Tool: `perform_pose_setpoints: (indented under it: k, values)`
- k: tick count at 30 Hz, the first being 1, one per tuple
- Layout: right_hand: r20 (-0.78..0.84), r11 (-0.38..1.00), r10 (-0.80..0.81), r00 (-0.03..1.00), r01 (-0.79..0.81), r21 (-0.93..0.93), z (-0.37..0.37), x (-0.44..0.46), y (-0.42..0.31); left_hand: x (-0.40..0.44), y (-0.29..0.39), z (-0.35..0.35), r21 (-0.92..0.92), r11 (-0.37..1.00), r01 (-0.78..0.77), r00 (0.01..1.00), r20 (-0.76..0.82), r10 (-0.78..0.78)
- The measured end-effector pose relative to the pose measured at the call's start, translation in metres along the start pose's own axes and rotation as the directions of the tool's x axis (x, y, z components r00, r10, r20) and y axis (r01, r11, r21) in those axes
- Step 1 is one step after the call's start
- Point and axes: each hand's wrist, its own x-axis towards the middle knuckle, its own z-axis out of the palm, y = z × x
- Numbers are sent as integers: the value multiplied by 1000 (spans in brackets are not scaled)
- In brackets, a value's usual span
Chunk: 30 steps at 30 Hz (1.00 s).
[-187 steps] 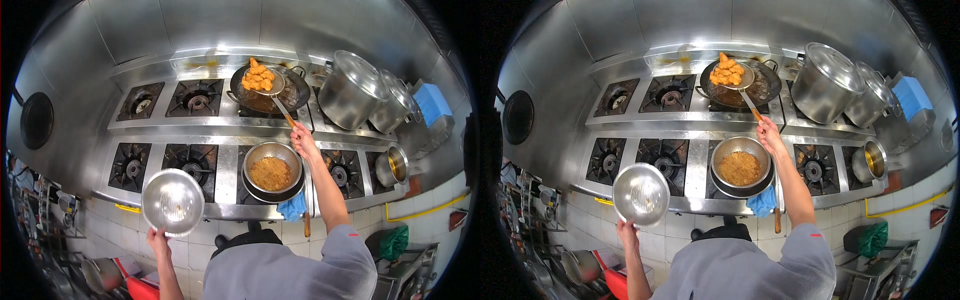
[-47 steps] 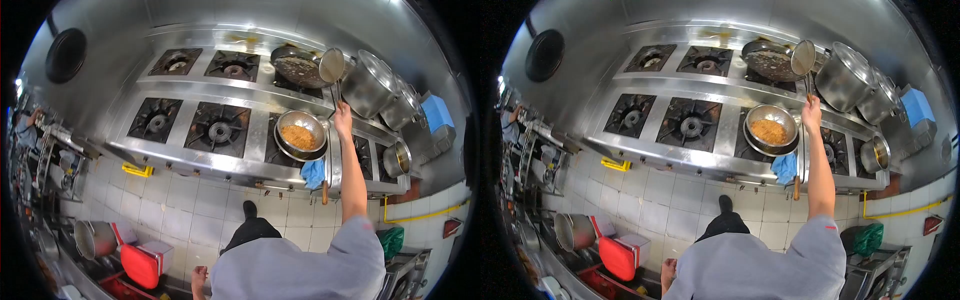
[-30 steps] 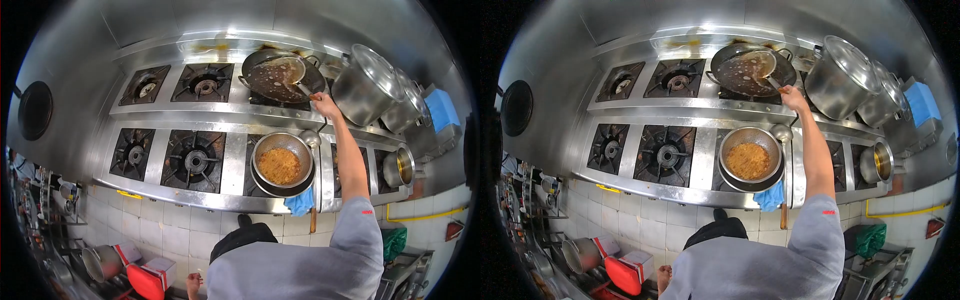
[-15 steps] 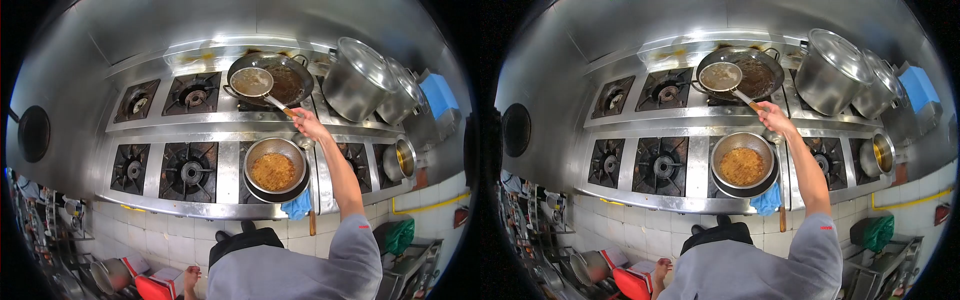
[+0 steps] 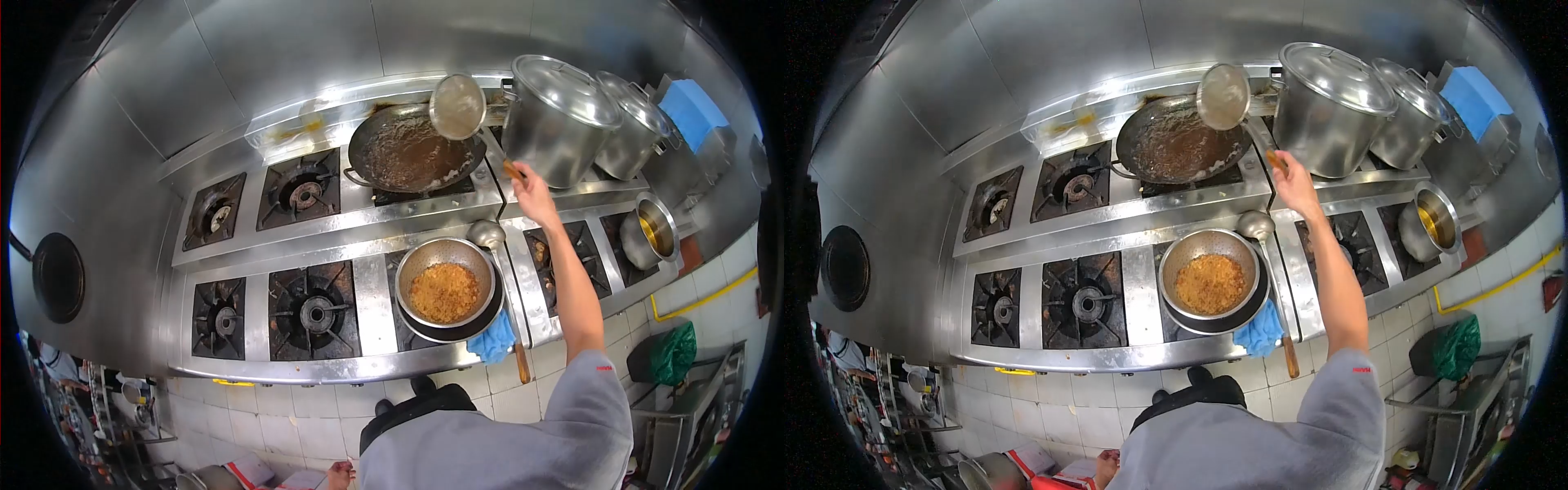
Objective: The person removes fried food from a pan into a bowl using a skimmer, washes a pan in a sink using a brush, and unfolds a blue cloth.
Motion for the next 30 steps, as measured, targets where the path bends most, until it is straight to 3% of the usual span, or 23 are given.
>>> perform_pose_setpoints:
  k: [1, 2, 3, 4, 5, 6, 7, 9, 11, 13, 14, 16, 18, 19, 21, 22, 24, 26, 28, 30]
  values:
    - [-113, 965, -151, 982, 121, -232, -4, 5, -2, 1, -5, -5, 1, 1000, -2, 1000, 1, 2]
    - [-116, 965, -152, 982, 122, -232, -6, 9, -4, 3, -10, -9, 350, 877, -330, 944, 118, 308]
    - [-94, 955, -95, 991, 65, -289, -9, 12, -10, 3, -8, -12, 593, 537, -600, 789, 328, 519]
    - [-79, 938, -40, 996, 10, -346, -12, 14, -18, 3, -7, -11, 591, 531, -607, 783, 331, 527]
    - [-84, 918, 52, 995, -80, -387, -13, 12, -26, -1, -9, -10, 481, 793, -375, 922, 103, 373]
    - [-92, 918, 50, 994, -82, -389, -11, 13, -18, -2, -7, -11, 284, 953, -109, 987, -85, 138]
    - [0, 935, 10, 1000, -9, -354, -9, 15, -6, 2, -7, -16, 389, 920, -56, 990, -99, 102]
    - [92, 946, -38, 995, 65, -318, -6, 17, -4, 7, -11, -26, 332, 931, -150, 983, -49, 176]
    - [239, 921, 177, 955, -75, -383, -3, 13, -37, 12, -20, -41, 263, 935, -237, 969, -7, 248]
    - [282, 921, 186, 941, -67, -384, 0, 12, -42, 18, -20, -54, -186, 982, 42, 999, 13, -40]
    - [325, 922, 201, 924, -67, -381, 2, 11, -44, 20, -23, -56, -192, 981, 40, 999, 16, -37]
    - [340, 911, 219, 915, -67, -407, 3, 6, -68, 15, -19, -58, -73, 994, 82, 981, -171, -94]
    - [415, 921, 361, 835, -250, -297, 7, 2, -80, 16, -17, -66, -59, 994, 95, 981, -162, -103]
    - [416, 922, 357, 837, -244, -301, 12, -1, -88, 16, -17, -68, -39, 993, 108, 981, -158, -113]
    - [422, 891, 444, 790, -440, -112, 22, -9, -102, 11, -17, -70, -38, 995, 95, 984, -147, -100]
    - [424, 893, 441, 791, -436, -114, 29, -11, -101, 8, -14, -71, -30, 996, 83, 987, -138, -86]
    - [481, 809, 483, 731, -583, 73, 46, -15, -101, 2, -5, -67, -56, 995, 88, 987, -128, -95]
    - [459, 799, 502, 734, -596, 80, 63, -24, -113, -2, -6, -69, -80, 992, 93, 988, -117, -102]
    - [466, 762, 493, 734, -623, 175, 83, -25, -110, -3, -4, -73, -87, 994, 70, 997, 29, -68]
    - [436, 753, 495, 752, -621, 218, 105, -29, -108, -3, -5, -75, -76, 995, 65, 998, 17, -64]
